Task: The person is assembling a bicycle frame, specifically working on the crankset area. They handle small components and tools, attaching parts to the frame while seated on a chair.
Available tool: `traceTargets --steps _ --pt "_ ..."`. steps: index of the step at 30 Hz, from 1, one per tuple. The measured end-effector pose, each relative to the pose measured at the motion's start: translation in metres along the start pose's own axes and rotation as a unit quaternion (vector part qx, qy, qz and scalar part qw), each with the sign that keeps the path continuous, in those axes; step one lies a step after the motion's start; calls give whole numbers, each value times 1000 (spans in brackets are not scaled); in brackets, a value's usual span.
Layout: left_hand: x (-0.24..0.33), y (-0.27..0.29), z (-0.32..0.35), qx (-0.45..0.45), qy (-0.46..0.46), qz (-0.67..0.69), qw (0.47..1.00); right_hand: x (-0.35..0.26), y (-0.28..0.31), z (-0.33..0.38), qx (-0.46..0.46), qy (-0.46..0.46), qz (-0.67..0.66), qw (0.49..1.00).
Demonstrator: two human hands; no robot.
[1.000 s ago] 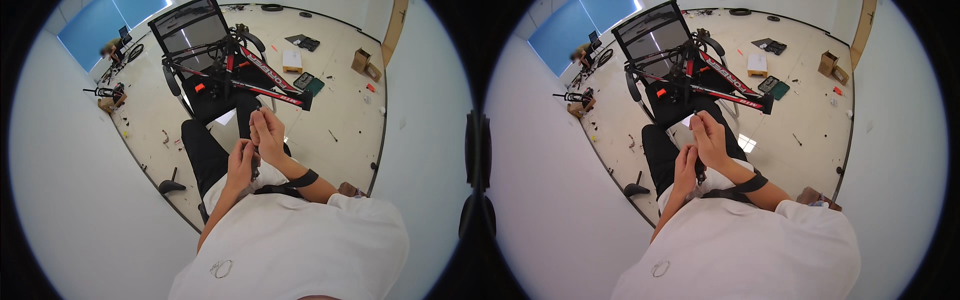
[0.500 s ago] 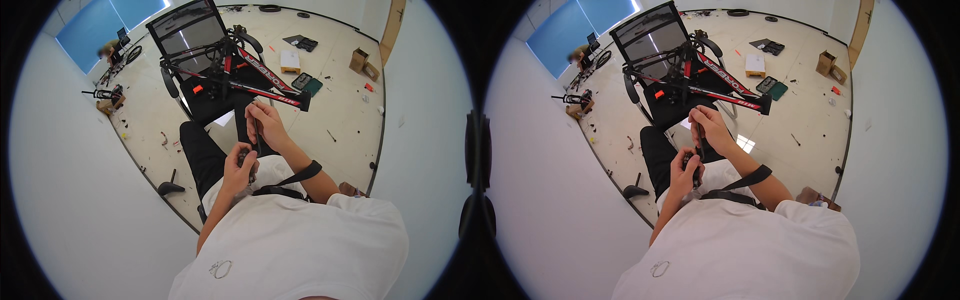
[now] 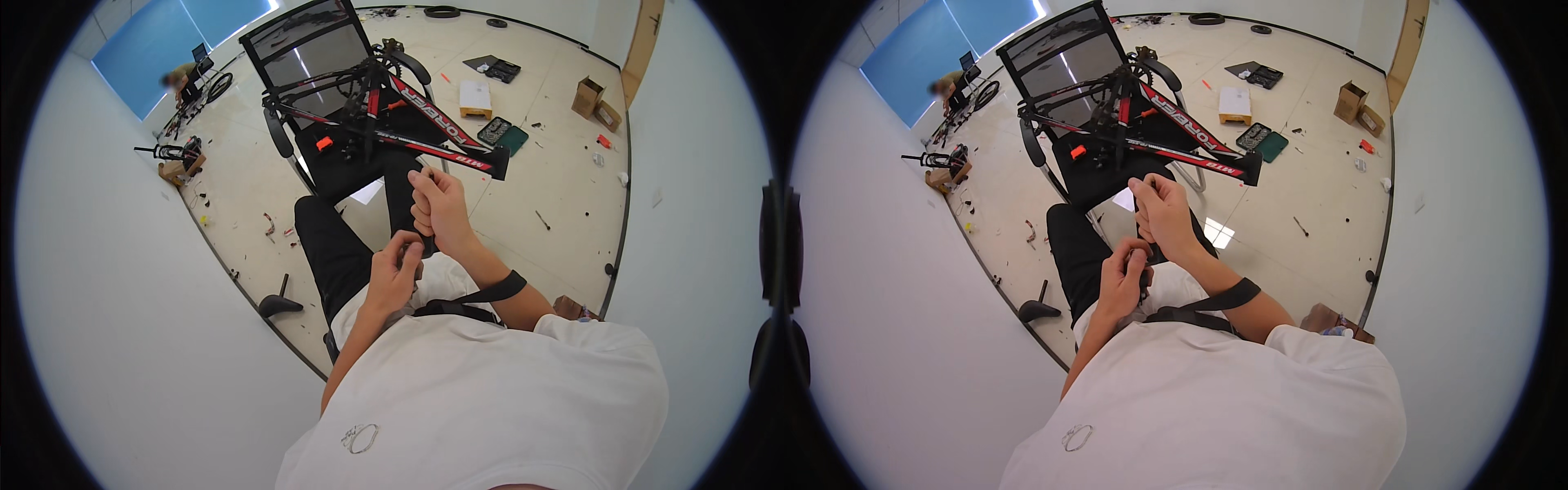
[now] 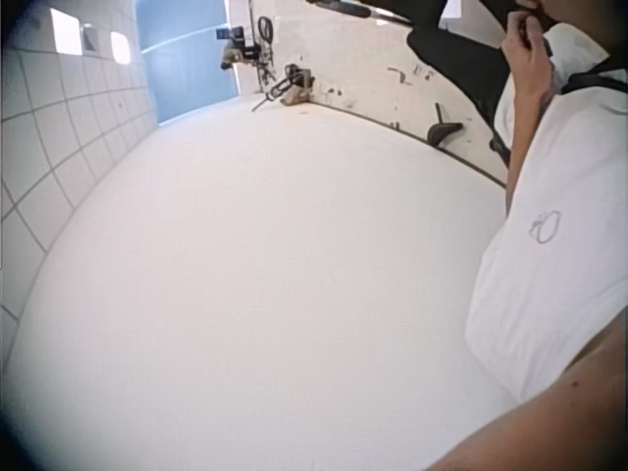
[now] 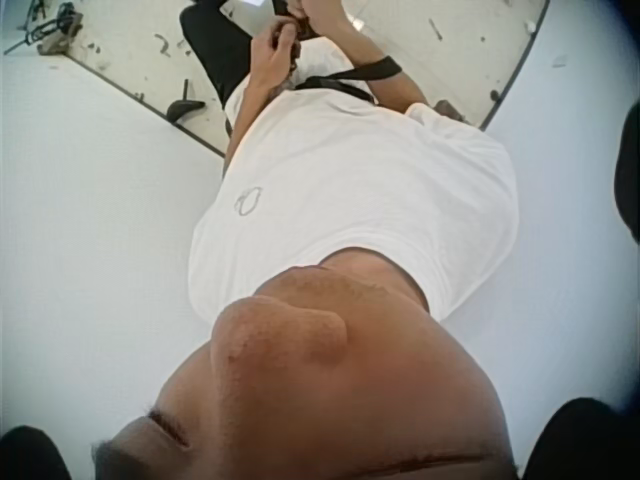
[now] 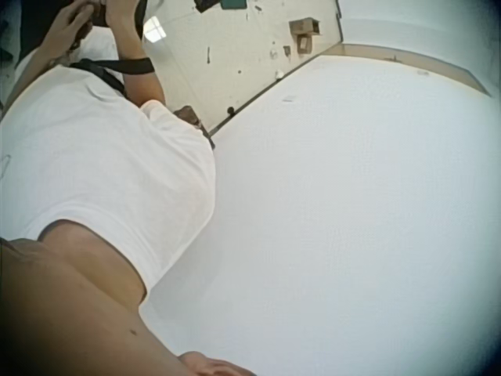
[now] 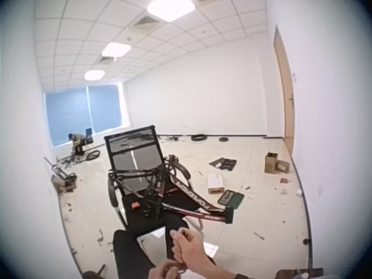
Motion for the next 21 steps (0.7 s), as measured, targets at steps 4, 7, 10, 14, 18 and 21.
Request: traceTargets --steps 4,7,10,14,18,21 --pt "-21 3 -6 39 83 89 992 3 -7 18 -27 309 242 920" --pt "-13 6 -6 39 96 132 986 -1 -17 26 -142 286 178 931" --pt "-7 4 -6 -16 134 102 985 -2 -11 23 -168 173 131 962" --pt "8 4 0 -85 116 85 986 -14 0 4 -183 -58 -34 981" --pt "20 7 1 -53 68 88 992 2 15 -22 -158 -152 -95 971" --pt "9 11 -3 -62 101 137 983 0 17 -30 -135 -6 59 989"
Point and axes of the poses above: each hand's wrist, its own z-axis away from the middle knuckle, its own y-axis out of the back of the hand, x = y × z, the point moved 3 cm from there along -z, towards the middle knuckle, and after that the axes turned 8 degrees about x, right-handed, at the moved point
